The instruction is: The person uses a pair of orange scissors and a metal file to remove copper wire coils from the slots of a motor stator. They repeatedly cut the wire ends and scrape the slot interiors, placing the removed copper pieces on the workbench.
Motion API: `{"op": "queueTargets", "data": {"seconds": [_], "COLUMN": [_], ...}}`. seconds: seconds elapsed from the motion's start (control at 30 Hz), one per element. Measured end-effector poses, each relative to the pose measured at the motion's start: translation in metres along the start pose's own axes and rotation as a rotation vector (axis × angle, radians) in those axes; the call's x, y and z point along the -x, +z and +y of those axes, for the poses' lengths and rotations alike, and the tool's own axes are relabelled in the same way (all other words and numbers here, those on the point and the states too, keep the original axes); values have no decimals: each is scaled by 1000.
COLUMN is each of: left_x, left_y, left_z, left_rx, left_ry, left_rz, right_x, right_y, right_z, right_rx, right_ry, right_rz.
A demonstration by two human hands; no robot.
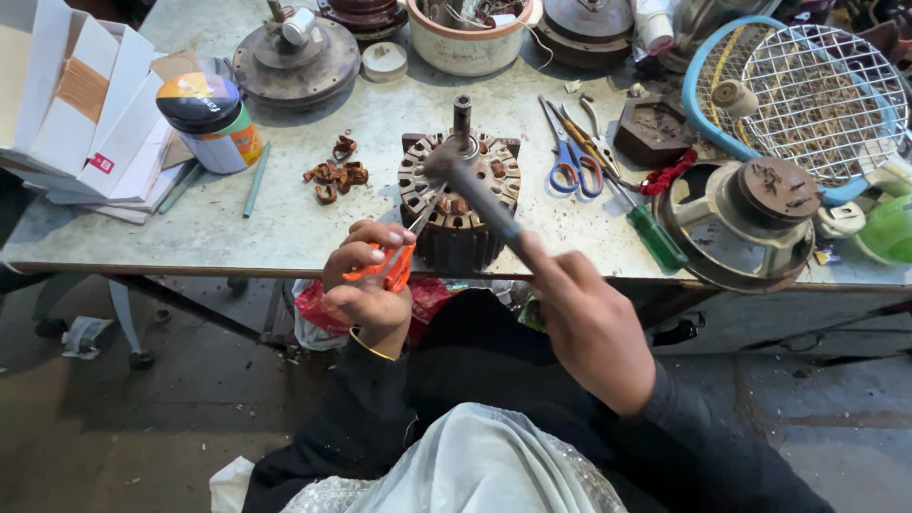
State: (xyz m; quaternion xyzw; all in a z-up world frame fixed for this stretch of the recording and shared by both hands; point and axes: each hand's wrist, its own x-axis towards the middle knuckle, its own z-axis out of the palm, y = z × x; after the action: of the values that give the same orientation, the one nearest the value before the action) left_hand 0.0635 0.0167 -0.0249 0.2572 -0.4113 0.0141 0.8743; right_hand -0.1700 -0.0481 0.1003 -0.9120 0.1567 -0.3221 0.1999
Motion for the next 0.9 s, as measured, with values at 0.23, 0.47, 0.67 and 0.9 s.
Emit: {"op": "queueTargets", "data": {"seconds": [0.23, 0.47, 0.67, 0.9], "left_x": [-3, -2, -2, -6], "left_y": [1, 2, 2, 4], "left_z": [-3, 1, -1, 3], "left_rx": [51, 104, 84, 92], "left_ry": [10, -67, -6, -36], "left_rz": [9, 35, 22, 3], "right_x": [-8, -12, -4, -22], "right_y": [-4, 2, -10, -11], "right_z": [-6, -2, -8, -6], "right_rx": [94, 188, 121, 310], "right_ry": [-16, 10, -29, -76], "right_rz": [-24, -97, 86, -162]}}
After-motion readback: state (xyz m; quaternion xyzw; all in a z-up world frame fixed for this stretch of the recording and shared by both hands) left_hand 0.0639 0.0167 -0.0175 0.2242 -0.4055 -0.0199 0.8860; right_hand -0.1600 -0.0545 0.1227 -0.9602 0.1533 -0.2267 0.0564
